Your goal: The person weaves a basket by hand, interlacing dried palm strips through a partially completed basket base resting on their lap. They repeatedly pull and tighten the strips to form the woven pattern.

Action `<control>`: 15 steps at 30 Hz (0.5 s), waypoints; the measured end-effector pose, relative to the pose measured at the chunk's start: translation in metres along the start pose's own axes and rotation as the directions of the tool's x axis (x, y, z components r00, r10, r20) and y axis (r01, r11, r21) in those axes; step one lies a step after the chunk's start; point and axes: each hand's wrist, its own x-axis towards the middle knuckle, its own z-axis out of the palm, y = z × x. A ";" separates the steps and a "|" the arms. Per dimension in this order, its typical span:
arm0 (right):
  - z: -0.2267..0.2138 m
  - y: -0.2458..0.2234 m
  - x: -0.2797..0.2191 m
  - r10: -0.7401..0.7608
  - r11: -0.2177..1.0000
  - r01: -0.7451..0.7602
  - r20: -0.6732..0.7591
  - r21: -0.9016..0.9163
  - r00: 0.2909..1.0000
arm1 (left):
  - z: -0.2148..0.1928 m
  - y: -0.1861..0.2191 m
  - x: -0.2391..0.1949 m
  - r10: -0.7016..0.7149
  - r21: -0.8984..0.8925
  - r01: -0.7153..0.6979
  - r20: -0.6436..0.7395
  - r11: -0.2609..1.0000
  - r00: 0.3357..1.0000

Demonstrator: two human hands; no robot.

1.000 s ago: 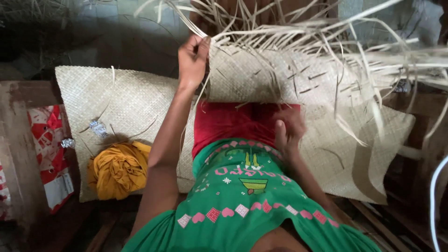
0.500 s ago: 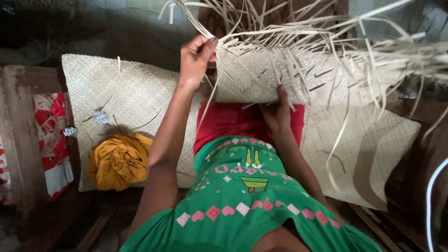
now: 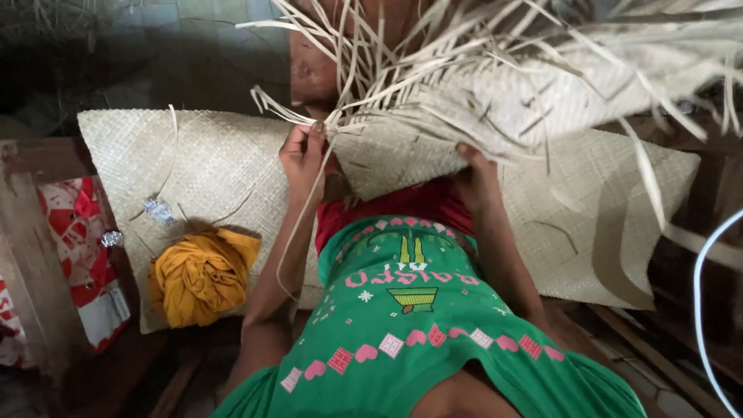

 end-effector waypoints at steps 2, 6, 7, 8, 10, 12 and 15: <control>-0.022 0.003 0.031 -0.022 0.996 0.028 0.071 -0.081 0.997 | 0.000 -0.002 -0.004 -0.002 0.017 0.001 0.015 1.000 1.000; -0.129 0.033 0.119 -0.047 0.989 0.086 0.299 -0.119 0.953 | 0.007 0.015 -0.018 -0.025 0.070 0.017 0.119 0.997 0.993; -0.133 0.035 0.118 -0.041 0.989 0.082 0.296 -0.126 0.954 | 0.008 0.019 -0.022 -0.032 0.070 0.024 0.115 0.997 0.993; -0.138 0.038 0.118 -0.029 0.990 0.066 0.287 -0.122 0.958 | 0.008 0.023 -0.025 -0.022 0.104 0.009 0.122 0.994 0.992; -0.139 0.041 0.117 -0.007 0.992 0.041 0.273 -0.121 0.962 | -0.003 0.016 -0.030 -0.022 0.144 0.003 0.126 0.990 0.992; -0.150 0.033 0.105 0.147 0.978 -0.086 0.334 -0.191 0.931 | -0.013 -0.012 -0.035 0.107 0.288 -0.145 0.145 0.947 0.984; -0.119 0.035 0.062 0.185 0.978 -0.136 0.348 -0.161 0.919 | -0.024 -0.005 -0.038 0.071 0.264 -0.131 0.226 0.956 0.972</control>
